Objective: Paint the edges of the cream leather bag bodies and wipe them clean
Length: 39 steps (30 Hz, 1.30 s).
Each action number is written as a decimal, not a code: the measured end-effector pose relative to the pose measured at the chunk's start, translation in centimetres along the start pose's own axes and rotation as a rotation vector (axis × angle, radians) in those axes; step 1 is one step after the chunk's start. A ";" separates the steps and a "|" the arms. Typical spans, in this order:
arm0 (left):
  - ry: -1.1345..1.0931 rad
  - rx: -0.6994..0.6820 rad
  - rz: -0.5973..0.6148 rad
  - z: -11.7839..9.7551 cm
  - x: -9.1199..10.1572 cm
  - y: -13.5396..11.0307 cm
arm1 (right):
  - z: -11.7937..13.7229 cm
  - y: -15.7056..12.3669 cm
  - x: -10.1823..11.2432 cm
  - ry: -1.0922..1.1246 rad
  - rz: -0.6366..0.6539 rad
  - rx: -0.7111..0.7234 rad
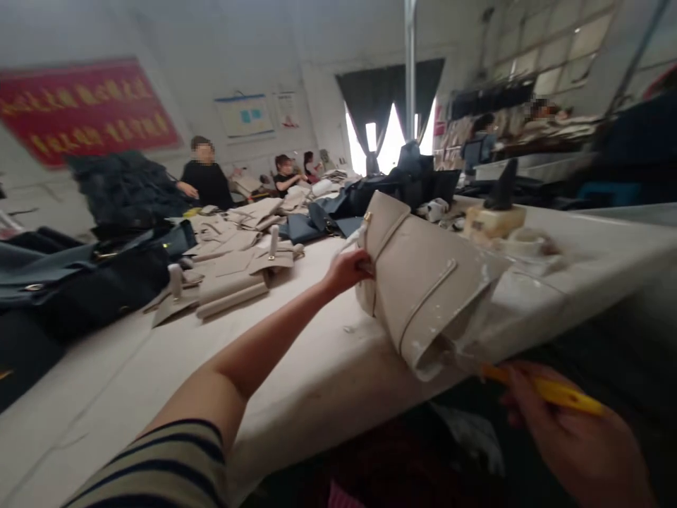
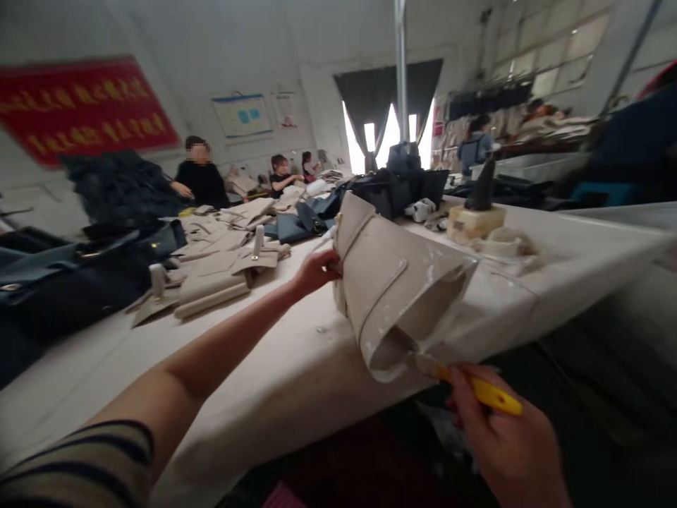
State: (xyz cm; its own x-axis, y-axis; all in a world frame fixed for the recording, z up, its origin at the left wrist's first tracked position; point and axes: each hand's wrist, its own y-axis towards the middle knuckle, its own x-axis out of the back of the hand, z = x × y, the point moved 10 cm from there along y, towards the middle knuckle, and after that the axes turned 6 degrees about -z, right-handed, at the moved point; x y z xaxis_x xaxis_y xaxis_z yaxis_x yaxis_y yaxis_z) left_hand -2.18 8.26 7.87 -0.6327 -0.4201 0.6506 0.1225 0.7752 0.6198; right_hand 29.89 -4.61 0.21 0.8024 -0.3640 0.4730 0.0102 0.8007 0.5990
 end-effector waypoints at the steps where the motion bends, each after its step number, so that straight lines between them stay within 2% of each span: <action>1: -0.008 -0.005 -0.003 0.2 0.2 -0.1 | -0.1 0.1 0.5 0.002 0.003 -0.016; 4: -0.046 -0.018 -0.010 0.2 0.7 -0.6 | 0.5 0.7 1.3 0.034 -0.032 -0.033; 8: -0.040 -0.004 -0.051 0.4 1.4 -1.2 | 1.6 0.6 0.6 0.108 0.014 0.036; 12: -0.070 0.002 -0.054 0.6 1.5 -1.4 | 1.4 0.2 0.4 0.087 -0.024 0.075; 15: -0.079 -0.004 -0.046 0.6 1.4 -1.3 | 1.9 0.0 0.1 0.076 -0.017 0.157; 17: -0.058 -0.012 -0.051 0.3 1.4 -1.1 | 2.2 0.0 0.8 0.031 -0.054 0.176; 21: -0.017 -0.039 -0.062 -0.4 1.3 -0.9 | 2.2 0.3 3.1 -0.023 -0.105 0.087; 24: -0.012 -0.032 -0.065 -0.5 1.2 -0.8 | 1.7 0.8 3.7 -0.005 -0.133 -0.011; 29: -0.023 -0.022 -0.062 -0.3 1.1 -0.7 | 0.5 1.5 0.9 0.085 -0.046 -0.062; 34: -0.039 -0.022 -0.067 -0.2 1.3 -1.0 | -0.2 1.0 1.5 0.096 -0.114 -0.089; 39: -0.042 -0.013 -0.105 0.2 1.6 -1.6 | 1.0 0.4 -1.0 0.211 0.080 -0.080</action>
State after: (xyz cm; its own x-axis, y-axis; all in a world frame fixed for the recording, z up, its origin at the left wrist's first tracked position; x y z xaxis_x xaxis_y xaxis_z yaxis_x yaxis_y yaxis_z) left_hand -3.49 6.47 7.84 -0.6736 -0.4784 0.5633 0.0640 0.7216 0.6893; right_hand 28.51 -4.46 0.63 0.9094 -0.1968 0.3663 -0.0180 0.8614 0.5076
